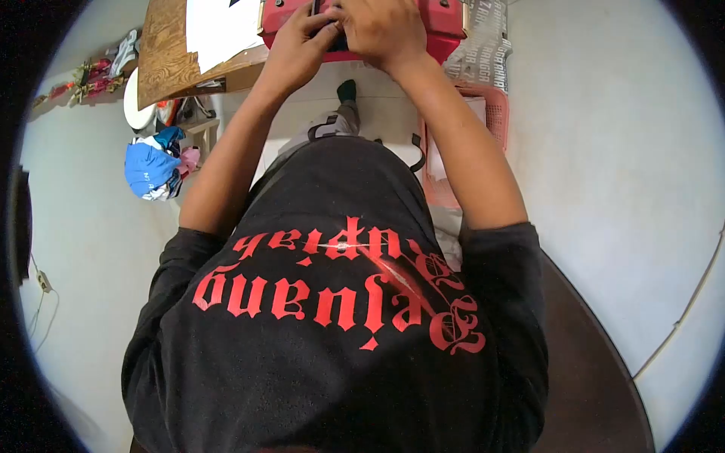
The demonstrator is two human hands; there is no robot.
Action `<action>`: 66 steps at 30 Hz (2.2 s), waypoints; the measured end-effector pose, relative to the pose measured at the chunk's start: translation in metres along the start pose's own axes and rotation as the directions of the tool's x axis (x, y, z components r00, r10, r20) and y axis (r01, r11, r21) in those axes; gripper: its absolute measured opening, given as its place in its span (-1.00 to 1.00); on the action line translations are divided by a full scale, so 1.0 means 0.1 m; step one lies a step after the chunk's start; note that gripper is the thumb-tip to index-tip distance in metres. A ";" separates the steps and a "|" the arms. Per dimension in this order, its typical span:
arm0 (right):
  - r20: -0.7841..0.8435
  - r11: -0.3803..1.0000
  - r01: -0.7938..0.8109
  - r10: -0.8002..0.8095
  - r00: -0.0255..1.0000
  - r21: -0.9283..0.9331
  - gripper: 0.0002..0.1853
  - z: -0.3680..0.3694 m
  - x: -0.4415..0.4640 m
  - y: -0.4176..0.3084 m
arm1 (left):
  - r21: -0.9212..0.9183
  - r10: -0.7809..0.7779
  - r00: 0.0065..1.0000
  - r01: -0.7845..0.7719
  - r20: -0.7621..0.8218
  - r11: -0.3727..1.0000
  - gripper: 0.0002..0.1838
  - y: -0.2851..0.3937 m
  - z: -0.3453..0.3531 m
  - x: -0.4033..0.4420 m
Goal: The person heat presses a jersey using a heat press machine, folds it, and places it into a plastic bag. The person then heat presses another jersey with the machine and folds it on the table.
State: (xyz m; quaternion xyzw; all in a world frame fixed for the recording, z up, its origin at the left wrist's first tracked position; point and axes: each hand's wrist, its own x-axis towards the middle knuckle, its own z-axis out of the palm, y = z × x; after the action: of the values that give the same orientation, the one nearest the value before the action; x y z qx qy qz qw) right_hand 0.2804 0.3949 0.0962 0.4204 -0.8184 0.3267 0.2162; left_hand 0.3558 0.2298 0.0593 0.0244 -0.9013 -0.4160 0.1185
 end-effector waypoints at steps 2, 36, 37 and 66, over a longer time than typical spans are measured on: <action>-0.031 0.975 -0.134 0.141 0.989 0.175 -0.81 0.04 0.05 0.07 | 0.030 0.087 0.981 -0.083 -0.174 0.996 -0.64 -0.02 0.10 -0.10; 0.220 0.915 -0.113 0.211 0.952 -0.388 -0.17 -0.10 -0.41 -0.25 | 0.337 0.545 0.837 -0.529 0.055 0.779 -0.66 0.26 -0.32 -0.13; 0.157 0.907 -0.143 0.220 0.963 -0.396 -0.07 -0.16 -0.43 -0.31 | 0.346 0.526 0.847 -0.516 0.072 0.784 -0.57 0.23 -0.32 -0.07; 0.279 0.854 -0.192 0.358 0.891 -0.483 0.05 -0.06 -0.33 -0.28 | 0.395 0.245 0.941 -0.323 0.234 0.860 0.17 0.38 -0.10 0.01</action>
State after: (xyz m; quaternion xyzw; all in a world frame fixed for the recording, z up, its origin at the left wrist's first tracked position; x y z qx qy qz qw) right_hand 0.3225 0.4049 0.0900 0.2891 -0.9486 0.0775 0.1031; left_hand 0.3590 0.2468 0.0944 -0.1206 -0.9708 -0.1868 0.0905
